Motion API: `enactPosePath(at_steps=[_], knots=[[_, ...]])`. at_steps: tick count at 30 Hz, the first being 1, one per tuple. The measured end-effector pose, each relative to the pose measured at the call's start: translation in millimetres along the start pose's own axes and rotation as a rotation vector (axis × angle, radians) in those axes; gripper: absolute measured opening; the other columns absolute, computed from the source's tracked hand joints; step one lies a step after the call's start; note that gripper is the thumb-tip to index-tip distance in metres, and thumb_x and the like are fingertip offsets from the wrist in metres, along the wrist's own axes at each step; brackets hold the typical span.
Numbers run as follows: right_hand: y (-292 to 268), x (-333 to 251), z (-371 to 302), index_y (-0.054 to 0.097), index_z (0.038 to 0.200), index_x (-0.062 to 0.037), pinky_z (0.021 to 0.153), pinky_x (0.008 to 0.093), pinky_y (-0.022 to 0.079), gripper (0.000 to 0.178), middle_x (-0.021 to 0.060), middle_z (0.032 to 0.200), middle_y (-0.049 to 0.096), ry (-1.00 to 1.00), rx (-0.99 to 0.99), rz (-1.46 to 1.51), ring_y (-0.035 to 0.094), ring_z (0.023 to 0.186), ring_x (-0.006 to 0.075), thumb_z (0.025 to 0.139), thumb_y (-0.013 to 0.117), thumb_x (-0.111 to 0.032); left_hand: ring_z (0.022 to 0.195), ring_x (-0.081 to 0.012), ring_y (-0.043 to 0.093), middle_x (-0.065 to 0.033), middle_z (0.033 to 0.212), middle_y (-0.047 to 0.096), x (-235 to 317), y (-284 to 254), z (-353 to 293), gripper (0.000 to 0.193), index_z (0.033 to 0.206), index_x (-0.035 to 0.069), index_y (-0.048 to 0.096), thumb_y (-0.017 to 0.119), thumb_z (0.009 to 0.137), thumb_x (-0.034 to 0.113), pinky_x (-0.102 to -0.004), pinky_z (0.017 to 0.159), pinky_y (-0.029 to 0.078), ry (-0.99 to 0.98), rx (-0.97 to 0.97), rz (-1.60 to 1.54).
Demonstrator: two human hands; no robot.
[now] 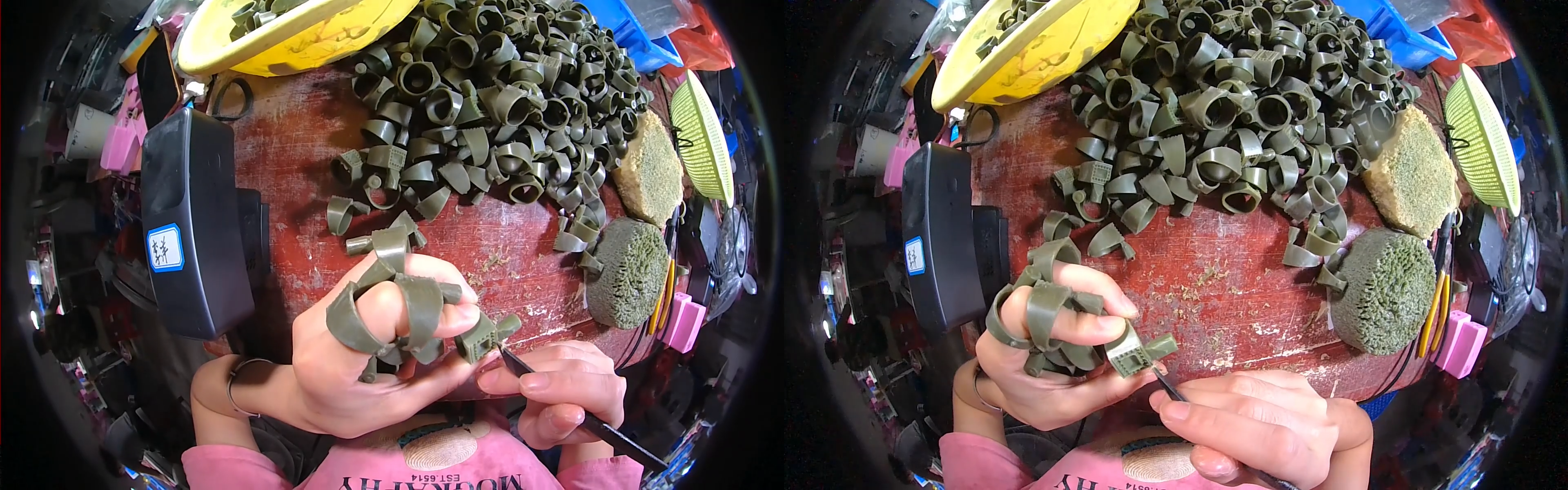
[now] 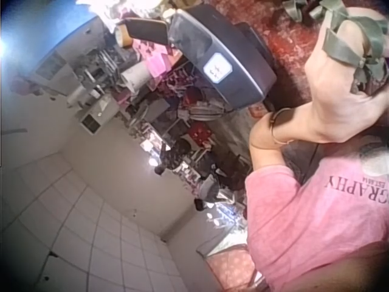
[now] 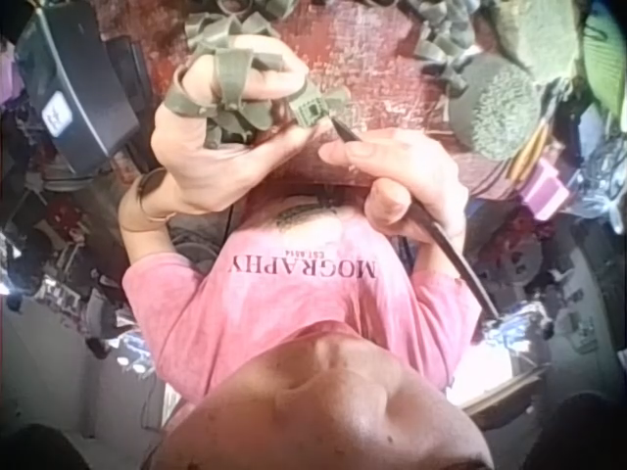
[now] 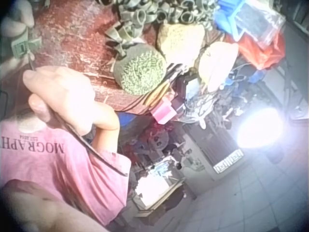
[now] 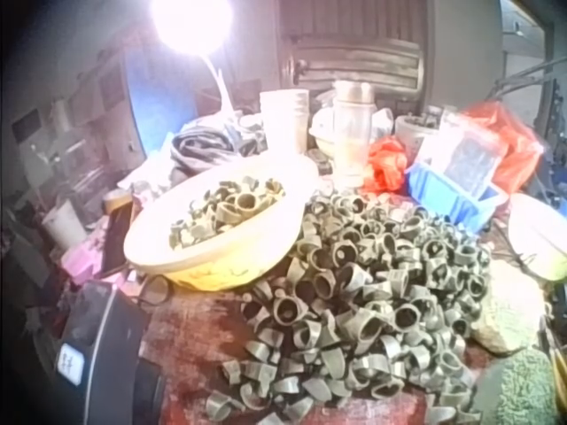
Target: Cleaning and detailing small green plastic or resin jewelry components using a brush and a soldering iron-like tool.
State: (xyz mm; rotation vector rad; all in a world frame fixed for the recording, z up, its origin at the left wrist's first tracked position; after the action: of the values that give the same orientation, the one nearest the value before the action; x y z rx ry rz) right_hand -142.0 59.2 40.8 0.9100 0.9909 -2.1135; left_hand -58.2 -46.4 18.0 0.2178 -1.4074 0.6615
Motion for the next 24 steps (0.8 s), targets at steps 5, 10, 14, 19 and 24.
enactPosePath(at_steps=[5,10,14,19,24], knots=[[-0.5,0.1,1.5,0.043,0.094,-0.0045,0.043,0.0264,0.050,0.027,0.0067,0.059,0.062,-0.004,-0.018,-0.006,0.061,0.049,0.0163,0.093,0.035,-0.030,0.078,-0.0204,0.059,-0.0139,0.091,0.056,-1.2,0.0,-0.5,0.046,0.096,0.006,0.054,0.077,0.057,-0.005,-0.0282,0.060,0.049,-0.017,0.000,0.001],[-0.3,-0.7,1.3,0.044,0.095,-0.0040,0.044,0.0268,0.051,0.027,0.0074,0.062,0.062,-0.011,-0.035,-0.002,0.061,0.051,0.0165,0.093,0.036,-0.030,0.077,-0.0203,0.059,-0.0137,0.091,0.056,-1.0,1.0,-1.1,0.046,0.097,0.007,0.054,0.077,0.058,-0.004,-0.0281,0.059,0.049,0.006,-0.002,-0.001],[0.1,-0.7,1.1,0.044,0.095,-0.0042,0.044,0.0267,0.051,0.027,0.0076,0.063,0.063,-0.003,-0.039,-0.011,0.061,0.051,0.0166,0.093,0.036,-0.030,0.077,-0.0202,0.059,-0.0136,0.091,0.056,-1.3,1.7,-0.3,0.047,0.097,0.008,0.054,0.077,0.058,-0.005,-0.0281,0.058,0.048,0.005,-0.005,-0.006],[0.9,-0.3,0.9,0.044,0.095,-0.0048,0.044,0.0267,0.051,0.026,0.0075,0.063,0.062,0.013,-0.029,-0.006,0.061,0.051,0.0167,0.093,0.036,-0.030,0.078,-0.0199,0.058,-0.0140,0.092,0.056,-2.4,2.3,-1.1,0.046,0.098,0.008,0.054,0.075,0.059,-0.006,-0.0282,0.059,0.048,0.011,0.003,-0.016],[2.0,0.6,-1.5,0.044,0.096,-0.0058,0.045,0.0270,0.051,0.025,0.0062,0.064,0.062,0.024,-0.017,-0.029,0.061,0.052,0.0169,0.093,0.036,-0.029,0.079,-0.0199,0.057,-0.0141,0.093,0.056,-3.1,3.2,-0.7,0.045,0.098,0.008,0.054,0.074,0.061,-0.006,-0.0285,0.061,0.048,0.006,0.003,-0.053]])
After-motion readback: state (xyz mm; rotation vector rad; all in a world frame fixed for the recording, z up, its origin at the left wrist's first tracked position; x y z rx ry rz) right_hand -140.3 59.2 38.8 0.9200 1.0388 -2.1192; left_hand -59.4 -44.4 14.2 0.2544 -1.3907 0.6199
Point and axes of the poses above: each hand's wrist, its own z-axis towards the middle knuckle, its own y-axis out of the palm, x = y × z, the point moved 8 cm from there along z, towards the middle knuckle
